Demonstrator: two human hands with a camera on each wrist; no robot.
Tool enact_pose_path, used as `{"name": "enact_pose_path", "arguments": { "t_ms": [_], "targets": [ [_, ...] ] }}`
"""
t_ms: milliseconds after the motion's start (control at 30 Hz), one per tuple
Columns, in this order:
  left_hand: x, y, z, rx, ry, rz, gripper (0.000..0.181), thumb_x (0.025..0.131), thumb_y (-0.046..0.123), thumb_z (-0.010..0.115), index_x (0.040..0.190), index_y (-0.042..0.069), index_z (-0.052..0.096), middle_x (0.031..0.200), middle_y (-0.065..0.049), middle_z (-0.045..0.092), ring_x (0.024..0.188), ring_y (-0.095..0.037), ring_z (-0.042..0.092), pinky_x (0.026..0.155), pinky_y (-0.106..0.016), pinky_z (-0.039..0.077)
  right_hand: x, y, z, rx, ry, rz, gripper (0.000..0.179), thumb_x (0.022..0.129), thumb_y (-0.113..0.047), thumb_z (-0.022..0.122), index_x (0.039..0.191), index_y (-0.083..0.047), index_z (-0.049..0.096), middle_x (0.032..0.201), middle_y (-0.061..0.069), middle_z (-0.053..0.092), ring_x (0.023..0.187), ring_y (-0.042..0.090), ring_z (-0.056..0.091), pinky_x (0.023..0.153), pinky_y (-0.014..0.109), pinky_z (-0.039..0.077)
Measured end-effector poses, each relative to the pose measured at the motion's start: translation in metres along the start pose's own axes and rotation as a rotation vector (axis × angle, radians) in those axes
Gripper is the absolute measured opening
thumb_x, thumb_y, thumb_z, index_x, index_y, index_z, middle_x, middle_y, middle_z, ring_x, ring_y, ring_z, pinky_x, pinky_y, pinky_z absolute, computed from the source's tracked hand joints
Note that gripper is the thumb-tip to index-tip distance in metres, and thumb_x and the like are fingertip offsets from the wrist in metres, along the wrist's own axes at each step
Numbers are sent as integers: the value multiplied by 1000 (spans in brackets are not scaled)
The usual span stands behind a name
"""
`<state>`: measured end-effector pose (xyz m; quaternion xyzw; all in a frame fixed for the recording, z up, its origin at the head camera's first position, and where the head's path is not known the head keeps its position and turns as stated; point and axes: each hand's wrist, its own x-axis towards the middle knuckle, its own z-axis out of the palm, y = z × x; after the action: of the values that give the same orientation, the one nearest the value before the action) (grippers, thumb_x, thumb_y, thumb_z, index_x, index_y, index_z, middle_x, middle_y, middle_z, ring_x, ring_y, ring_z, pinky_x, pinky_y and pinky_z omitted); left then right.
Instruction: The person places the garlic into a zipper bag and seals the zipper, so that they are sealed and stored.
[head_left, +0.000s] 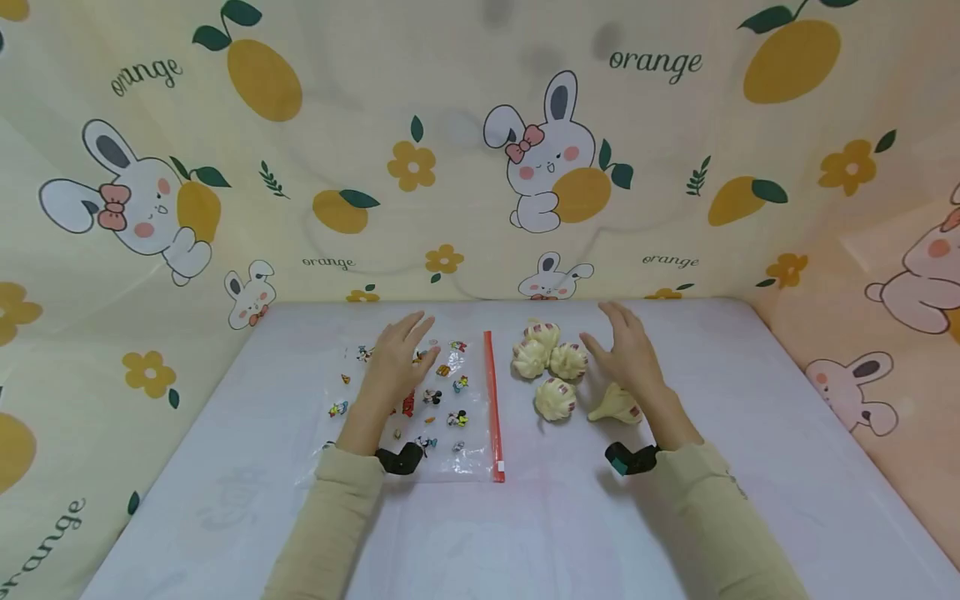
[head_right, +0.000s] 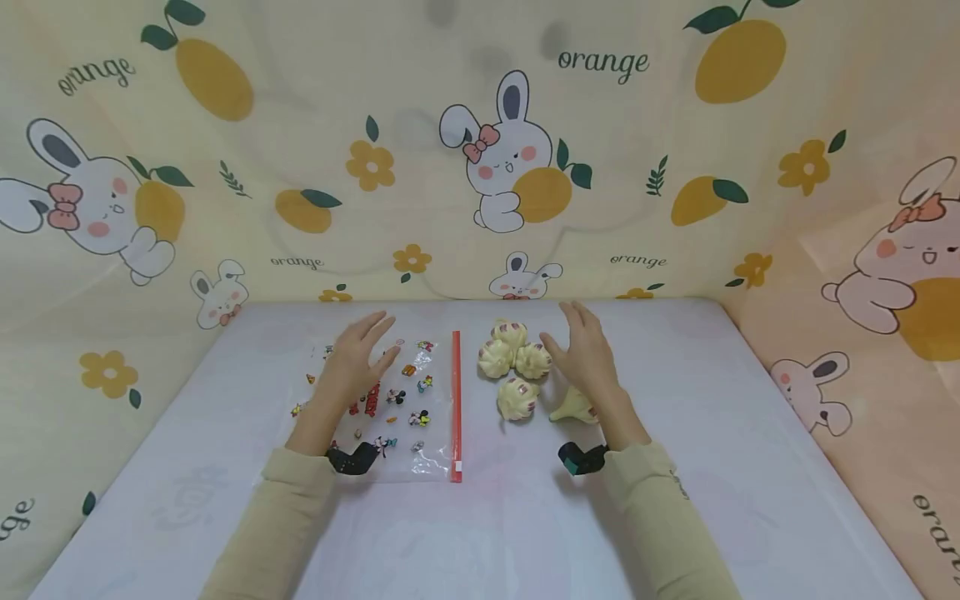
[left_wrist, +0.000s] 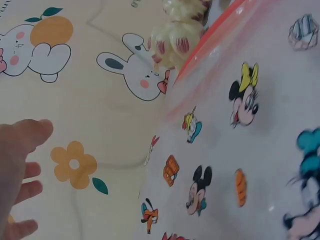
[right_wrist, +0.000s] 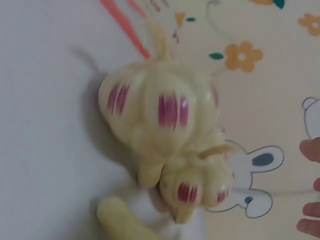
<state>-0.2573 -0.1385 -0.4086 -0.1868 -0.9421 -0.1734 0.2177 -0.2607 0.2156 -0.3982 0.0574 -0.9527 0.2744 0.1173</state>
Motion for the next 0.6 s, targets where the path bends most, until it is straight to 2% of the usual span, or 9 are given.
{"name": "enact_pose_path", "arguments": {
  "t_ms": [233,467,600],
  "targets": [
    [-11,6,8,-93,49,75,41,91,18,66,130,5,58,135,-15,58,126,-32,56,109,-50,44,-11,-7,5,78,22,-10,61,95,-27,60,144,1,37,152,26,33,141,45,31,114,62,30],
    [-16,17,17,-99,9,134,38,90,18,67,127,9,61,132,-10,62,124,-29,58,108,-43,47,-20,-14,15,181,17,-2,57,96,-26,59,143,0,39,148,25,41,137,43,38,113,57,35],
    [-18,23,22,-110,29,213,34,87,16,70,120,7,66,125,-10,66,119,-28,61,105,-43,49,-25,-20,20,251,11,-7,54,96,-24,57,141,2,42,144,25,46,132,43,45,107,55,43]
  ]
}}
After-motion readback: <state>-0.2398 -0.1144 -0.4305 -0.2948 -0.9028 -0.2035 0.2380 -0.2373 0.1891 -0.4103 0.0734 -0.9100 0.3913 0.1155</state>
